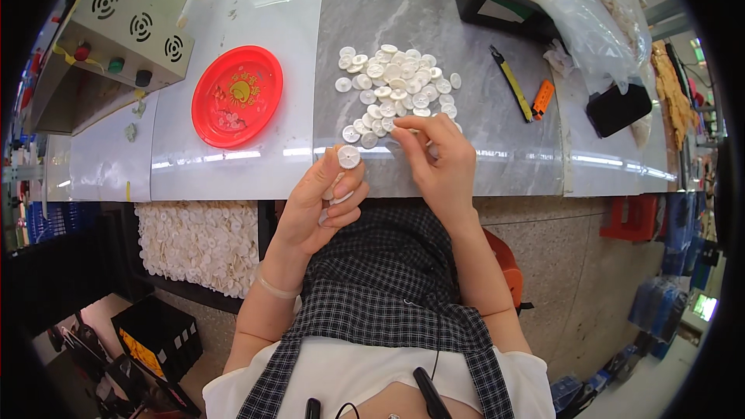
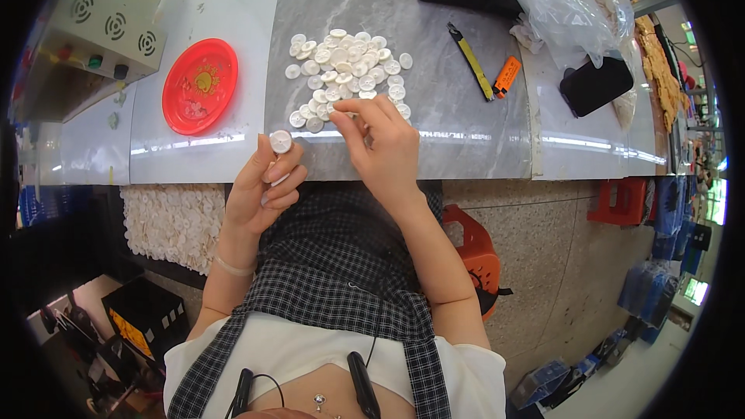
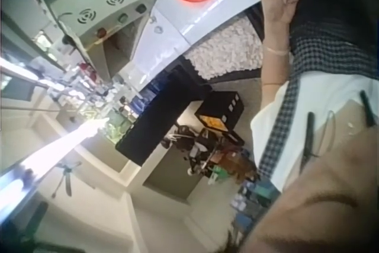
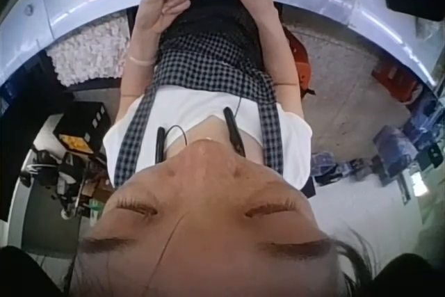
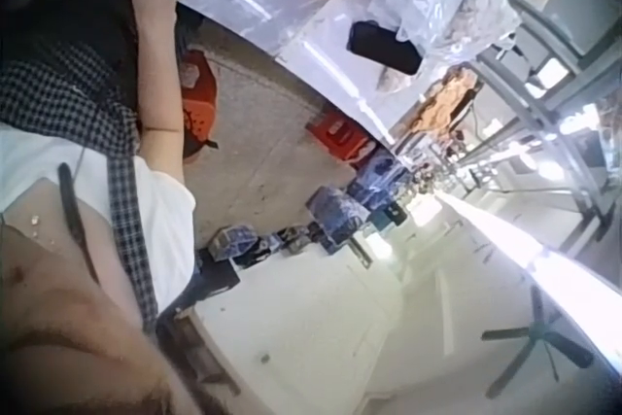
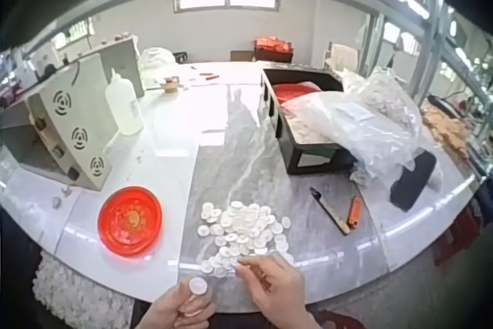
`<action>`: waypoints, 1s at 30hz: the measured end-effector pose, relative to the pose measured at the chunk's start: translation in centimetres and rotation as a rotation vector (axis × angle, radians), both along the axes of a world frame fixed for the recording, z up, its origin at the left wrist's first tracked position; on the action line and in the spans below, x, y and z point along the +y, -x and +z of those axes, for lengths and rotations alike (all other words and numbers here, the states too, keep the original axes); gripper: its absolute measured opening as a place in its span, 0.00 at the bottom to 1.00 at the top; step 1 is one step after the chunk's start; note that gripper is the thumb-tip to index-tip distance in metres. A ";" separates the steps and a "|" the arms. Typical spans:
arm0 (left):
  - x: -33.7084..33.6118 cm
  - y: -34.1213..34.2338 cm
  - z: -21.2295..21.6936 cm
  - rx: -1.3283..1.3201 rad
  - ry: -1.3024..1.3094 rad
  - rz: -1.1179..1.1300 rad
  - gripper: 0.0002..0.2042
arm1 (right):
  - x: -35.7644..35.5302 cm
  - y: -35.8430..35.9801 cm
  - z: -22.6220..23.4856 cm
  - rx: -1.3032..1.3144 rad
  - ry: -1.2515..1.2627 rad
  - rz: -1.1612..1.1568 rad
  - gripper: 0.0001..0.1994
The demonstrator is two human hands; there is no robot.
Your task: Inspecting and sorting small white plastic circular parts on a factory workbench.
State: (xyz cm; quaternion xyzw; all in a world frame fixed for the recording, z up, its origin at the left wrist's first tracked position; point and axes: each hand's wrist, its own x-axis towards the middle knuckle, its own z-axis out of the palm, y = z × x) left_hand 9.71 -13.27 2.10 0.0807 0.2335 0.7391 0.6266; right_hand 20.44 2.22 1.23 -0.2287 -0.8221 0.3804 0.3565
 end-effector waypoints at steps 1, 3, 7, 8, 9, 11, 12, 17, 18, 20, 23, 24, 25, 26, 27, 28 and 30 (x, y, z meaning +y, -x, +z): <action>0.0 0.0 0.0 -0.011 -0.002 0.003 0.18 | -0.1 0.2 0.0 0.000 0.000 0.002 0.06; -0.1 0.1 -0.3 -0.008 -0.019 -0.003 0.18 | -0.3 0.5 -0.1 -0.198 -0.097 -0.063 0.08; -0.1 0.0 0.1 -0.043 -0.011 -0.001 0.19 | -0.2 0.7 -0.7 -0.261 -0.218 -0.090 0.09; -0.1 0.0 0.1 -0.043 -0.010 0.001 0.19 | -0.2 0.7 -0.9 -0.257 -0.216 -0.075 0.08; -0.2 0.1 0.0 -0.038 -0.012 0.004 0.19 | -0.2 0.7 -1.0 -0.252 -0.214 -0.060 0.08; -0.2 0.2 -0.1 -0.035 -0.015 0.006 0.19 | -0.2 0.5 -1.0 -0.227 -0.205 -0.049 0.08; -0.2 0.3 -0.4 -0.061 -0.043 0.006 0.16 | -0.3 0.4 -1.0 -0.201 -0.195 -0.038 0.07; -0.3 1.4 -0.2 0.148 -0.010 0.168 0.10 | -0.4 0.0 0.5 -0.054 0.049 0.001 0.06; -0.4 1.8 -0.2 0.147 -0.011 0.167 0.10 | -0.4 -0.2 0.6 0.004 0.138 0.011 0.07; -0.5 2.5 -0.1 0.317 0.001 0.228 0.10 | -0.4 -0.4 0.3 0.050 0.190 0.044 0.08; -1.0 3.1 -0.6 0.460 0.134 0.244 0.08 | -0.6 -0.7 0.4 0.100 0.233 0.086 0.09; -1.0 3.4 -0.8 0.643 0.266 0.230 0.09 | -0.7 -0.8 0.4 0.104 0.225 0.095 0.09; -0.5 3.1 -0.5 0.643 0.266 0.232 0.09 | -0.8 -0.8 0.3 0.105 0.226 0.096 0.09; 0.5 2.5 0.1 1.088 0.391 0.346 0.10 | -0.9 -0.8 0.3 0.099 0.198 0.093 0.10; 1.3 2.2 0.5 1.535 0.511 0.458 0.11 | -0.9 -0.8 0.2 0.094 0.171 0.090 0.10; 1.5 2.2 0.5 1.536 0.511 0.458 0.11 | -0.9 -0.8 0.1 0.095 0.171 0.089 0.10; 1.9 2.3 0.6 1.778 0.680 0.347 0.16 | -0.9 -0.8 -0.2 0.031 -0.032 0.026 0.12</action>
